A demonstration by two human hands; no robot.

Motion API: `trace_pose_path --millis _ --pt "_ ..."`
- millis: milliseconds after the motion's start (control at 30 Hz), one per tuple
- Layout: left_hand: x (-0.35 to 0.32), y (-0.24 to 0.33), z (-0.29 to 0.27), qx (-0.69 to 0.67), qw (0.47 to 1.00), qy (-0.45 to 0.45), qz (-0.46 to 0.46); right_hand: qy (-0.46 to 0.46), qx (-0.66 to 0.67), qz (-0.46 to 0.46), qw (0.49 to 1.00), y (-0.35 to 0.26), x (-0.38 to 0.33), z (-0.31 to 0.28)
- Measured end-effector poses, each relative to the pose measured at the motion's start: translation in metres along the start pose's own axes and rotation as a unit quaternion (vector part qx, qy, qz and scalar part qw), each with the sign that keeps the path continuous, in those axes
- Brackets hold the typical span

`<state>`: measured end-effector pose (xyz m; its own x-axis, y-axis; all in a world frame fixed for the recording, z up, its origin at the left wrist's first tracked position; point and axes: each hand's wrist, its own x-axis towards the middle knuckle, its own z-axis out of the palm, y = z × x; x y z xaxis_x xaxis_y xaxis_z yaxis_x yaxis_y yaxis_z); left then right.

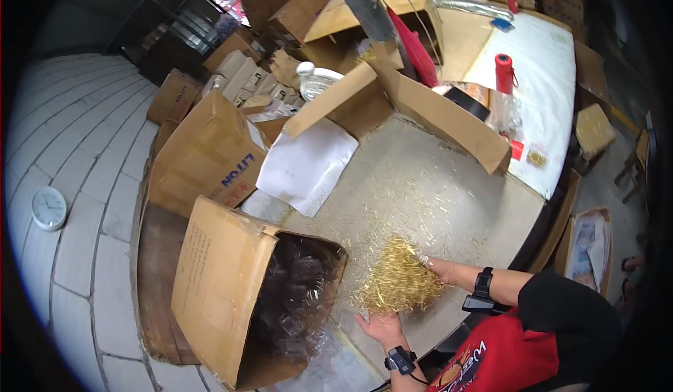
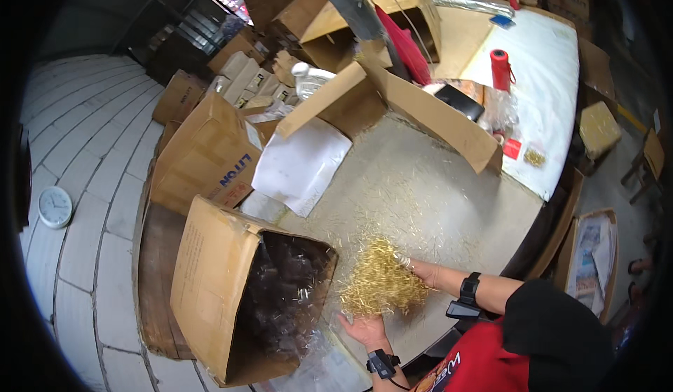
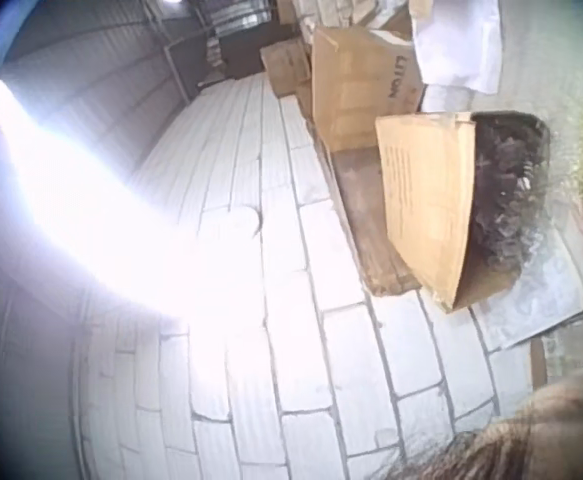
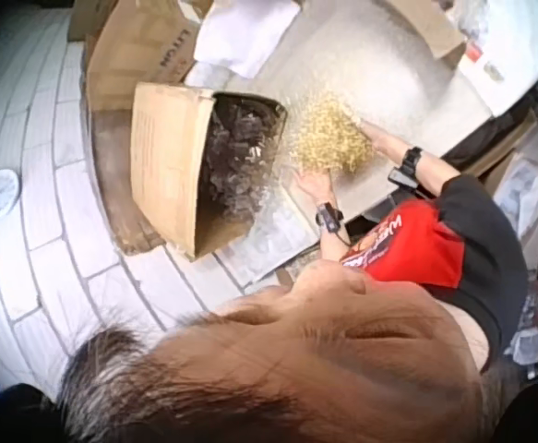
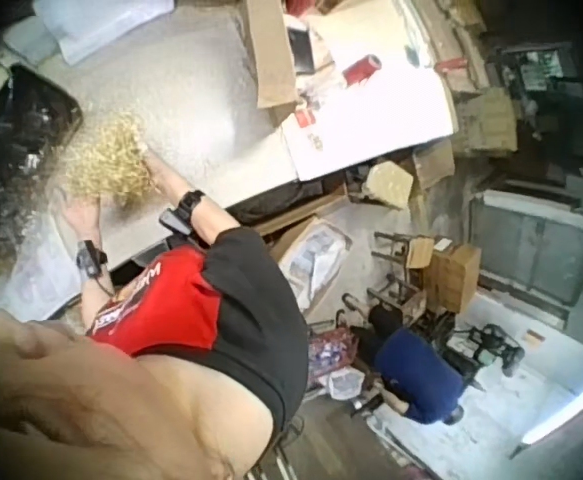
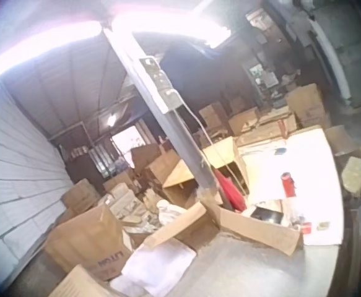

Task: The person is sorting and packing small gold-colored metallic items into plastic bags.

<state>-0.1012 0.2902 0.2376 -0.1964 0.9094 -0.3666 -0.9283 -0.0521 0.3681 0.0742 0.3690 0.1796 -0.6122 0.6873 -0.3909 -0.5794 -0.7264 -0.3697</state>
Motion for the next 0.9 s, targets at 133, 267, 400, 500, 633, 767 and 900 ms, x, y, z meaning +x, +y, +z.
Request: trace_pose_path --millis 133,267,400,500,633,767,900 --pt "0.009 -0.01 -0.033 -0.025 0.993 0.002 -0.113 0.029 -0.086 -0.017 0.996 -0.01 -0.004 0.006" --pt "0.005 -0.028 -0.001 0.106 0.994 0.006 -0.013 0.076 -0.048 -0.064 0.994 -0.031 -0.009 0.002" --pt "0.021 -0.03 -0.008 0.05 0.986 -0.023 -0.155 0.086 0.007 -0.045 0.995 -0.037 -0.004 -0.007" --pt "0.011 -0.03 0.022 0.22 0.974 -0.02 -0.048 0.145 -0.021 -0.041 0.988 -0.048 -0.023 0.017" --pt "0.035 -0.031 -0.009 0.038 0.986 -0.02 -0.162 0.111 0.016 -0.063 0.992 -0.041 -0.012 0.0" --pt "0.022 -0.037 -0.025 -0.046 0.983 -0.07 -0.163 0.144 0.037 0.003 0.989 -0.039 -0.008 -0.029" --pt "0.01 -0.042 0.008 0.01 0.992 -0.016 -0.124 0.118 0.057 -0.03 0.991 -0.044 -0.009 -0.007"
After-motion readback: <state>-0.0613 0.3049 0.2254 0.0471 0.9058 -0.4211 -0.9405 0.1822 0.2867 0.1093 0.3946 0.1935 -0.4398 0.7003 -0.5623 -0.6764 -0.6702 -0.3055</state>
